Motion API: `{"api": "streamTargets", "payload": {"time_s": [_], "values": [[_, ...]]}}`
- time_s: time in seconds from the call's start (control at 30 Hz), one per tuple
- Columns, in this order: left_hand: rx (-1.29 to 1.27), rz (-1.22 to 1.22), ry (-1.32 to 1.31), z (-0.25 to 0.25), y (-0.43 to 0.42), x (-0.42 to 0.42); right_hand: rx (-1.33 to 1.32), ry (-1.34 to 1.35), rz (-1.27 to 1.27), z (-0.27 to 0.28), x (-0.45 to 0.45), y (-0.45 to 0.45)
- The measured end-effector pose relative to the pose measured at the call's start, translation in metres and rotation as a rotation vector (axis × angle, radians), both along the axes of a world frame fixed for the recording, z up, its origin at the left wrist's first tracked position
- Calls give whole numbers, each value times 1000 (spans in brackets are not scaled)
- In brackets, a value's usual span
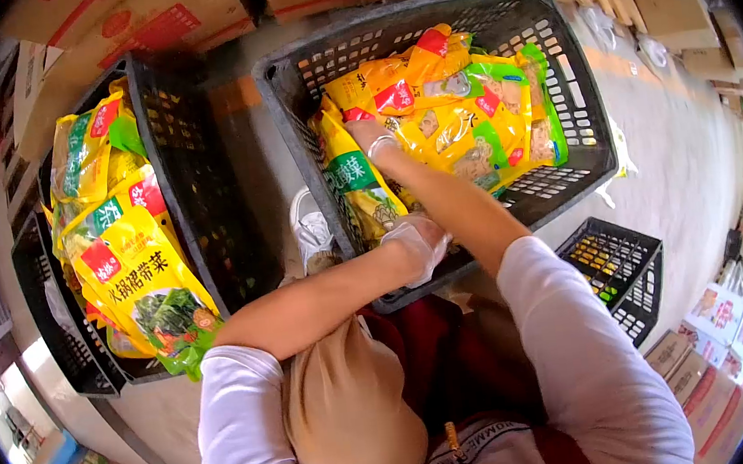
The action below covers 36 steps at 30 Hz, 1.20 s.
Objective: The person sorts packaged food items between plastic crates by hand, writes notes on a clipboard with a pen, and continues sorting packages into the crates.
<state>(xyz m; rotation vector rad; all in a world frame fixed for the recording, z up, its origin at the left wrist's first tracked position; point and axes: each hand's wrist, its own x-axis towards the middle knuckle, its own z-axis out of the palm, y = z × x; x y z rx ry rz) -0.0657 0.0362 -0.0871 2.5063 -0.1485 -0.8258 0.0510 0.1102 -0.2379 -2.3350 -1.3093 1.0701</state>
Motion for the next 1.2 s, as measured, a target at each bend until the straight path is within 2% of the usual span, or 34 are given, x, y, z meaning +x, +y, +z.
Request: {"api": "streamTargets", "payload": {"time_s": [0.03, 0.1, 0.13, 0.17, 0.2, 0.23, 0.27, 0.33, 0.37, 0.4, 0.47, 0.53, 0.63, 0.7, 0.77, 0.87, 0.97, 1.0, 1.03, 1.1, 1.17, 1.2], "values": [[-19, 82, 14, -1, 0, 1, 0, -11, -14, 32, 2, -7], [-99, 162, 178, 22, 19, 4, -25, -33, -193, 133, 7, -28], [-109, 193, 136, 30, 23, 3, 106, -105, -260, 114, 23, -49], [-136, 228, 135, 32, 25, 6, 86, -151, -290, 140, 42, -70], [-96, 219, 96, 13, 20, 8, 160, 55, -376, 181, 59, -89], [-73, 197, 121, 16, 22, 12, 249, 261, -465, 213, 71, -112], [-49, 188, 104, 9, 20, 11, 254, 210, -518, 232, 80, -140], [-61, 219, 126, 18, 22, 13, 559, 795, -728, 271, 95, -198], [-65, 323, 76, 16, 18, 12, 611, 657, -783, 294, 95, -229], [7, 329, 141, 25, 18, 16, 676, 607, -878, 306, 93, -259], [11, 314, 58, 10, 17, 15, 800, 500, -995, 322, 85, -323], [29, 298, 26, 2, 13, 17, 820, 395, -1151, 332, 73, -379], [59, 236, 18, -3, 15, 16, 760, 270, -1210, 355, 49, -414], [64, 188, 60, 8, 17, 15, 740, 209, -1242, 345, 50, -423], [35, 281, 36, 13, 16, 14, 834, 289, -1203, 335, 50, -405], [27, 269, 29, 2, 19, 16, 774, 328, -1167, 305, 59, -375], [3, 286, -2, 1, 23, 20, 689, 173, -1009, 281, 64, -335], [-27, 360, -43, -2, 26, 21, 573, 114, -916, 281, 68, -325], [-24, 358, -37, 1, 32, 24, 572, 121, -920, 286, 69, -309], [-227, 440, -97, 22, 49, 33, 406, 136, -664, 298, 71, -276], [-153, 580, -11, 46, 67, 46, 324, 6, -357, 304, 82, -251], [-222, 705, -49, 40, 80, 49, 357, -1, -297, 300, 86, -240]]}}
